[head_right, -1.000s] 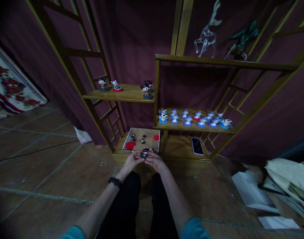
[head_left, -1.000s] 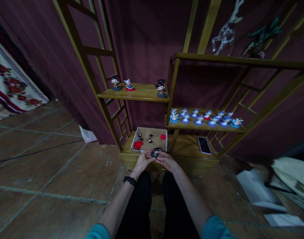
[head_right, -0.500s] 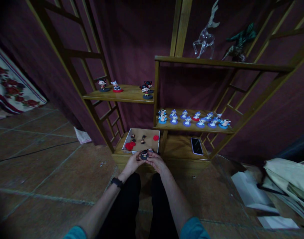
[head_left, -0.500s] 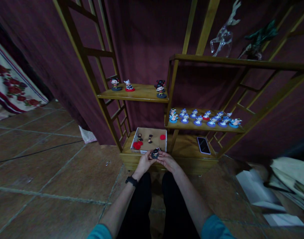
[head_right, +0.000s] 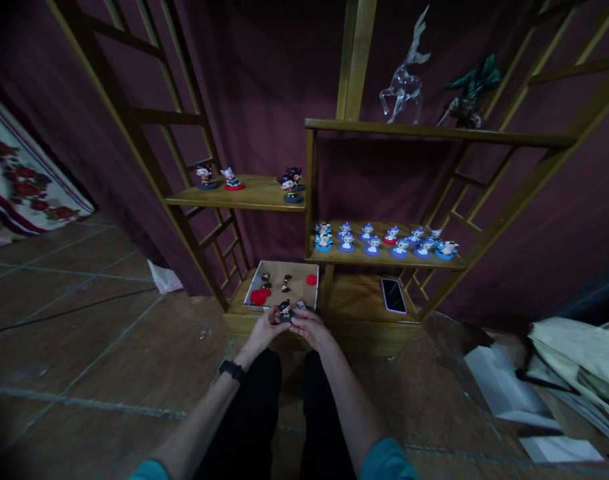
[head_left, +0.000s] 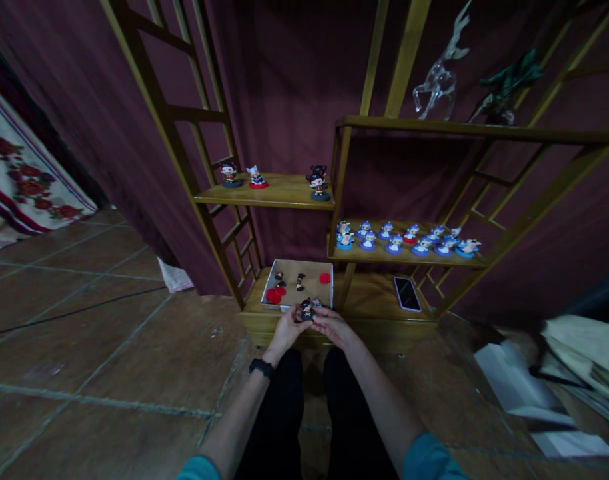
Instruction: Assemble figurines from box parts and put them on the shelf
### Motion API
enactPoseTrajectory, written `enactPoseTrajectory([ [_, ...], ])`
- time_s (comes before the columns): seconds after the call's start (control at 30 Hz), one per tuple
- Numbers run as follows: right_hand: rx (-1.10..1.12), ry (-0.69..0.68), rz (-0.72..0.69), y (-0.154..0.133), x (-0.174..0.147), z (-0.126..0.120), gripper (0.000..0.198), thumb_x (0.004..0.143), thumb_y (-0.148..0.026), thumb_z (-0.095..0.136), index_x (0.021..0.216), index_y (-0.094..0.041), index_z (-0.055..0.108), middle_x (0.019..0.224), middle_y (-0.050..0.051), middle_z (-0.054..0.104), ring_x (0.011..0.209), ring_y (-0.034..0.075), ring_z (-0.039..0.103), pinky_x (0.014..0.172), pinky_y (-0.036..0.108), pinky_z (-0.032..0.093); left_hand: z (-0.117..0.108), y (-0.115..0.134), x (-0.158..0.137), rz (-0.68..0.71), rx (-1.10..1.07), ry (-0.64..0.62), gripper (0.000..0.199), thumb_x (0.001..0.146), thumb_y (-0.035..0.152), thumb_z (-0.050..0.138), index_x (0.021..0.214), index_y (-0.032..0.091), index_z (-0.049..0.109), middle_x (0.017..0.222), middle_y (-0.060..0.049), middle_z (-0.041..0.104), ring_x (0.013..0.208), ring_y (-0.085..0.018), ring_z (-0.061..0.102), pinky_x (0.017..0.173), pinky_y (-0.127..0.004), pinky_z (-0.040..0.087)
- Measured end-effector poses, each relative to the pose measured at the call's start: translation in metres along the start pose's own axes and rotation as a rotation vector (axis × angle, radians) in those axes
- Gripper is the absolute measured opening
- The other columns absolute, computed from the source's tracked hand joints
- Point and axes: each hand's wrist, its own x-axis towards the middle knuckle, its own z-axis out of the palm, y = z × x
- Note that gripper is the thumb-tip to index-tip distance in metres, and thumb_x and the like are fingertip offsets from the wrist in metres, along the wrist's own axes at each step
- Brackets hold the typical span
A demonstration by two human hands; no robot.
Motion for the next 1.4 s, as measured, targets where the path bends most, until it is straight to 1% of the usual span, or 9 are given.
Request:
enactPoseTrajectory([
  [0.2, 0.011, 0.015, -0.01, 0.001, 0.001, 0.002, 0.045, 0.053, -0.018, 0.072, 0.096, -0.019, 0.058, 0.093, 0.004, 0.064, 0.089, 0.018, 0.061, 0.085, 0.038, 0.044, 0.002, 0.0, -0.001, -0.011, -0.006, 0.029, 0.051, 0.053, 0.024, 0.073, 0.099, 0.015, 0.052, 0.086, -0.004, 0.064, 0.075, -0.017, 0.06, 0.069, -0.029, 0.047],
  [0.4, -0.008, -0.001, 0.009, -0.001, -0.001, 0.005, 0.045, 0.052, -0.018, 0.074, 0.094, -0.02, 0.056, 0.094, 0.004, 0.063, 0.088, 0.018, 0.061, 0.084, 0.038, 0.044, 0.003, -0.004, -0.001, 0.015, -0.056, 0.029, 0.046, 0.052, 0.022, 0.073, 0.093, 0.014, 0.051, 0.085, -0.005, 0.064, 0.075, -0.016, 0.06, 0.07, -0.029, 0.047],
  [0.53, 0.009, -0.015, 0.015, -0.002, -0.005, 0.008, 0.04, 0.056, -0.022, 0.073, 0.092, -0.02, 0.055, 0.091, 0.004, 0.064, 0.082, 0.017, 0.062, 0.082, 0.038, 0.045, 0.001, -0.002, -0.002, -0.036, -0.061, 0.035, 0.047, 0.051, 0.023, 0.074, 0.091, 0.014, 0.053, 0.083, -0.005, 0.065, 0.073, -0.017, 0.061, 0.07, -0.03, 0.047],
  [0.67, 0.041, -0.027, 0.031, -0.006, -0.01, 0.01, 0.042, 0.06, -0.022, 0.07, 0.098, -0.02, 0.054, 0.088, 0.004, 0.065, 0.078, 0.017, 0.063, 0.083, 0.04, 0.045, -0.001, 0.005, -0.005, -0.088, -0.108, 0.003, 0.05, 0.049, 0.024, 0.076, 0.093, 0.014, 0.056, 0.082, -0.005, 0.066, 0.072, -0.017, 0.061, 0.072, -0.031, 0.047],
  [0.77, 0.03, -0.057, 0.038, -0.008, -0.012, 0.011, 0.042, 0.06, -0.02, 0.07, 0.099, -0.019, 0.055, 0.094, 0.006, 0.064, 0.081, 0.017, 0.063, 0.085, 0.04, 0.044, -0.002, 0.009, -0.009, -0.104, -0.168, -0.04, 0.048, 0.049, 0.023, 0.076, 0.092, 0.014, 0.058, 0.08, -0.003, 0.066, 0.072, -0.015, 0.06, 0.075, -0.03, 0.045],
  [0.87, 0.005, -0.086, 0.025, -0.008, -0.013, 0.011, 0.039, 0.058, -0.02, 0.071, 0.095, -0.019, 0.058, 0.1, 0.006, 0.063, 0.088, 0.019, 0.062, 0.086, 0.039, 0.044, -0.002, 0.011, -0.011, -0.126, -0.206, -0.047, 0.051, 0.051, 0.022, 0.075, 0.098, 0.015, 0.057, 0.082, -0.003, 0.066, 0.072, -0.014, 0.06, 0.076, -0.029, 0.044],
  [1.0, -0.006, -0.086, -0.018, -0.005, -0.012, 0.009, 0.039, 0.055, -0.019, 0.073, 0.091, -0.019, 0.058, 0.095, 0.005, 0.063, 0.089, 0.018, 0.061, 0.086, 0.039, 0.044, -0.001, 0.01, -0.012, -0.142, -0.214, -0.046, 0.055, 0.052, 0.022, 0.075, 0.103, 0.015, 0.056, 0.082, -0.003, 0.066, 0.073, -0.014, 0.06, 0.075, -0.028, 0.044],
  [1.2, 0.01, -0.056, -0.019, 0.0, -0.01, 0.005, 0.045, 0.054, -0.019, 0.073, 0.095, -0.019, 0.056, 0.096, 0.005, 0.062, 0.09, 0.019, 0.06, 0.087, 0.039, 0.044, -0.002, 0.006, -0.013, -0.094, -0.15, -0.075, 0.048, 0.057, 0.025, 0.072, 0.1, 0.013, 0.057, 0.085, -0.004, 0.065, 0.074, -0.014, 0.059, 0.074, -0.028, 0.044],
  [1.4, 0.02, -0.05, 0.004, -0.003, -0.012, 0.005, 0.042, 0.058, -0.022, 0.071, 0.098, -0.019, 0.058, 0.1, 0.006, 0.062, 0.09, 0.019, 0.061, 0.085, 0.039, 0.044, -0.001, 0.001, -0.009, -0.09, -0.13, -0.003, 0.045, 0.049, 0.023, 0.076, 0.089, 0.014, 0.057, 0.08, -0.003, 0.065, 0.071, -0.014, 0.059, 0.071, -0.028, 0.045],
])
